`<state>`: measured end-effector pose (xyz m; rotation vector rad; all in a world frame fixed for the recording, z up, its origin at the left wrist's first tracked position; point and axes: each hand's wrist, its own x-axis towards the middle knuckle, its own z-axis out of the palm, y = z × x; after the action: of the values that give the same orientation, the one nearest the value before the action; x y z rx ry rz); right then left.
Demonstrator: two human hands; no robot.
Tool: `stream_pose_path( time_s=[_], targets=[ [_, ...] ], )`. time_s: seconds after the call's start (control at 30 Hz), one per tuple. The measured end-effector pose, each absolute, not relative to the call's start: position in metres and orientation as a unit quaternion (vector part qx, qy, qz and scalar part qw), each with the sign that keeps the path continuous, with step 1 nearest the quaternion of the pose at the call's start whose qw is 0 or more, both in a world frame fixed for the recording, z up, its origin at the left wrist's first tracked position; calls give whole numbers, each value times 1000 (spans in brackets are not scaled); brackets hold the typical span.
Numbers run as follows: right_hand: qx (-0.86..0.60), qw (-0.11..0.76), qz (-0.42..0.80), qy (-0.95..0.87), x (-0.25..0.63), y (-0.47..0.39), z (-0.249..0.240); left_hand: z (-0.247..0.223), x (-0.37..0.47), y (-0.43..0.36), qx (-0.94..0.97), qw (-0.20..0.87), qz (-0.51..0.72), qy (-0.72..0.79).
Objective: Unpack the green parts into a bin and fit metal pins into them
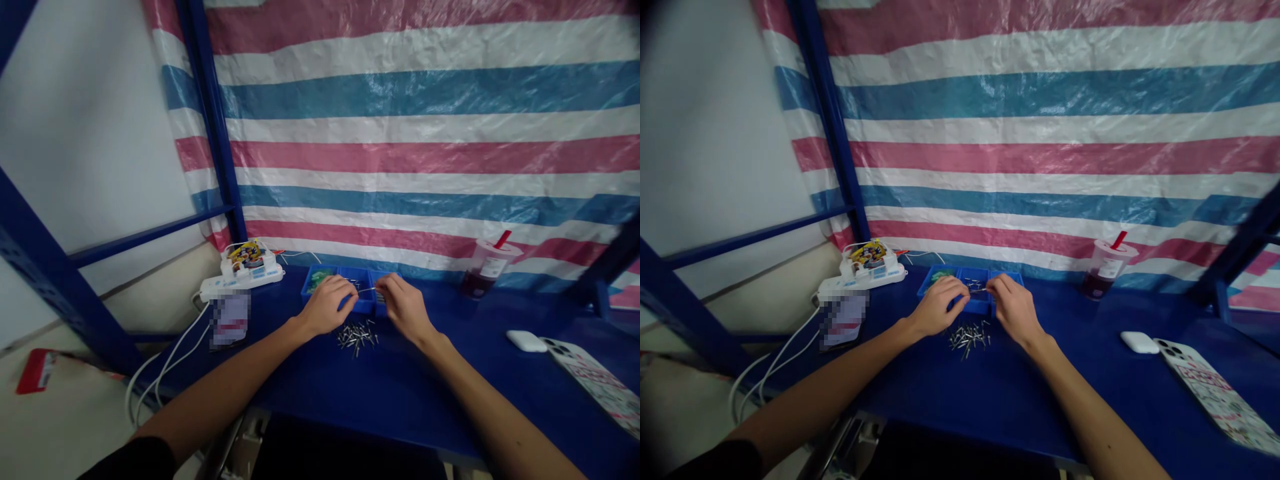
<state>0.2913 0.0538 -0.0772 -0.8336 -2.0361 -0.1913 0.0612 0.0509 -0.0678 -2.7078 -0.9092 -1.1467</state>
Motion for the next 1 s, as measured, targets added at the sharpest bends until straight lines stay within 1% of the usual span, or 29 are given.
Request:
stream_pose_path(
  time_s=[0.1, 0.2, 0.27, 0.3, 0.37, 0.47, 0.67, 0.8, 0.9, 1.0],
  targets=[
    [-321, 530, -81, -780, 291, 48, -74, -68, 60, 50, -894, 23, -352, -276],
    [-311, 613, -99, -719, 286, 41, -72, -71, 62, 46, -918, 6, -298, -261],
    [-325, 627, -100, -701, 283, 40, -72, -73, 65, 42, -934, 3, -245, -262],
    [-340, 615, -92, -705, 282, 41, -72, -75, 67, 40, -941, 6, -216, -261],
    [-378, 564, -72, -731, 283, 46, -75, -77, 70, 37, -952, 18, -161, -258],
    [-403, 496, -58, -767, 287, 54, -79, -79, 72, 36, -955, 29, -111, -273],
    [-377, 464, -51, -800, 282, 52, -83, -77, 70, 36, -952, 12, -82, -294],
    [-351, 427, -39, -832, 274, 47, -86, -75, 71, 34, -952, 7, -64, -301],
    [-337, 404, -29, -850, 271, 45, -88, -74, 72, 33, -952, 12, -61, -300],
    [-333, 400, -25, -854, 270, 44, -87, -75, 72, 33, -954, 21, -69, -289]
  ],
)
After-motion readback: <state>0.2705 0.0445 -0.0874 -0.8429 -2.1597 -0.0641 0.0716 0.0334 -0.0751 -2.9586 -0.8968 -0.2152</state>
